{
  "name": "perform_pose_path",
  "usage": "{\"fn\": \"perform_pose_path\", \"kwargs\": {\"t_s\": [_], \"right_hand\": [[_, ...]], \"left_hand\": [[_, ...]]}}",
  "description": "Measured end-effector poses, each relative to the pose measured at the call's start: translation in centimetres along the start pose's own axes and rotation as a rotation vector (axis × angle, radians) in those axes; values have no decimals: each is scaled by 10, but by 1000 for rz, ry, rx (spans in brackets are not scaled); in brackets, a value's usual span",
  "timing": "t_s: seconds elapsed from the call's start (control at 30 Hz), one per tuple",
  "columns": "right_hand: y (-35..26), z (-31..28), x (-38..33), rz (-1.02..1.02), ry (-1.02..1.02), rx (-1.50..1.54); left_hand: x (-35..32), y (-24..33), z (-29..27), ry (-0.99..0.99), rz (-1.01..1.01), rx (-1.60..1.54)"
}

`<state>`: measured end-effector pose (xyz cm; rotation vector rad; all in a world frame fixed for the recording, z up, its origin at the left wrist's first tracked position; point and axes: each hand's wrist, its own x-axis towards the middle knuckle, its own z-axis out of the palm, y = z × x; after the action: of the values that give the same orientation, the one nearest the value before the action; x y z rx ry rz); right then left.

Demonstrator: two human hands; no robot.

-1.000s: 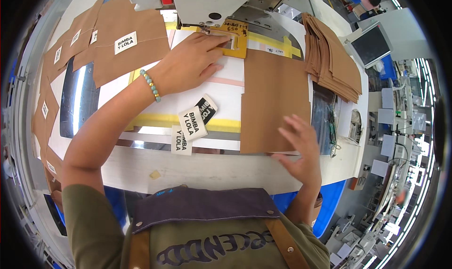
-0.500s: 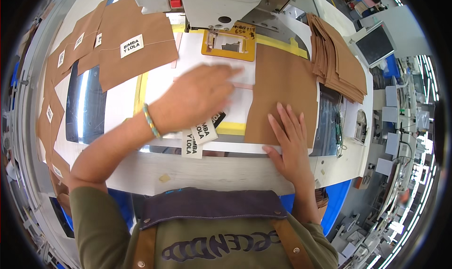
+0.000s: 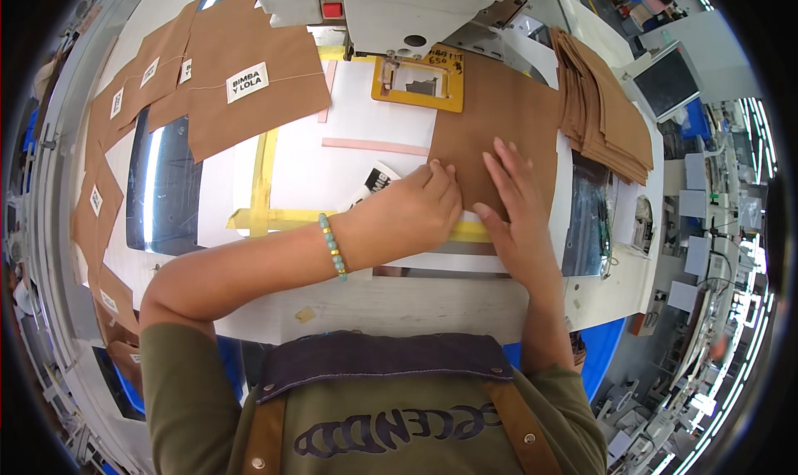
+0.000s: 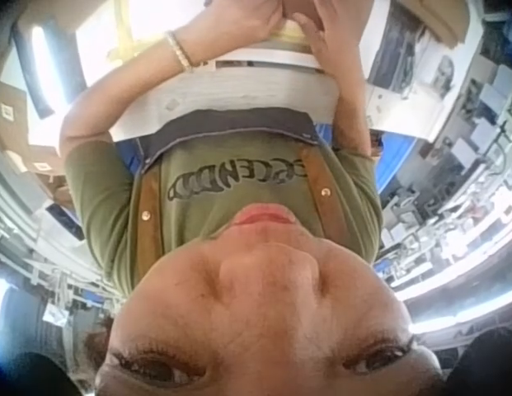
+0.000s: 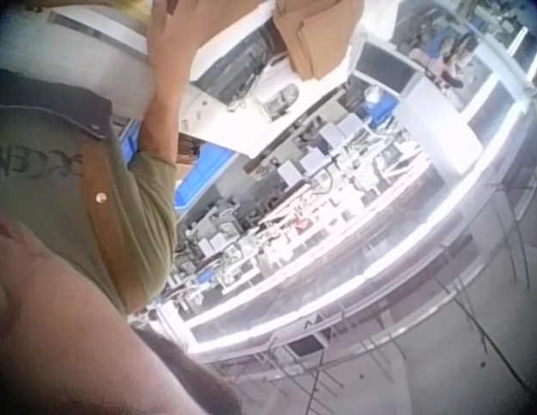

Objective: Aligning, stitching, and organizing leather components and brand labels using an industrial sewing setup.

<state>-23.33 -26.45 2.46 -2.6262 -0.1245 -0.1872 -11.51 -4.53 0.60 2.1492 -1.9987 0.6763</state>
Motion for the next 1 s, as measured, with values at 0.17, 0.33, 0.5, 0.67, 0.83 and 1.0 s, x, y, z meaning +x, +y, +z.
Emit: {"fn": "perform_pose_path", "kwargs": {"t_s": [0.17,0.33,0.5,0.67,0.83,1.0], "right_hand": [[4,-19,-7,54,56,-123],[-5,-23,-13,9,-67,-232],[4,-15,-3,-38,-160,-307],[33,-6,31,-169,-124,-387],[57,-9,58,-213,-98,-431],[41,-27,44,-168,-33,-412]], "left_hand": [[8,-30,-9,-40,-36,57],[-15,-51,-9,-81,-165,227],[-45,-65,-9,-157,-247,231],[-59,-67,-12,-149,-273,230],[-69,-67,-17,-128,-316,163],[-75,-53,-30,-109,-460,-113]]}}
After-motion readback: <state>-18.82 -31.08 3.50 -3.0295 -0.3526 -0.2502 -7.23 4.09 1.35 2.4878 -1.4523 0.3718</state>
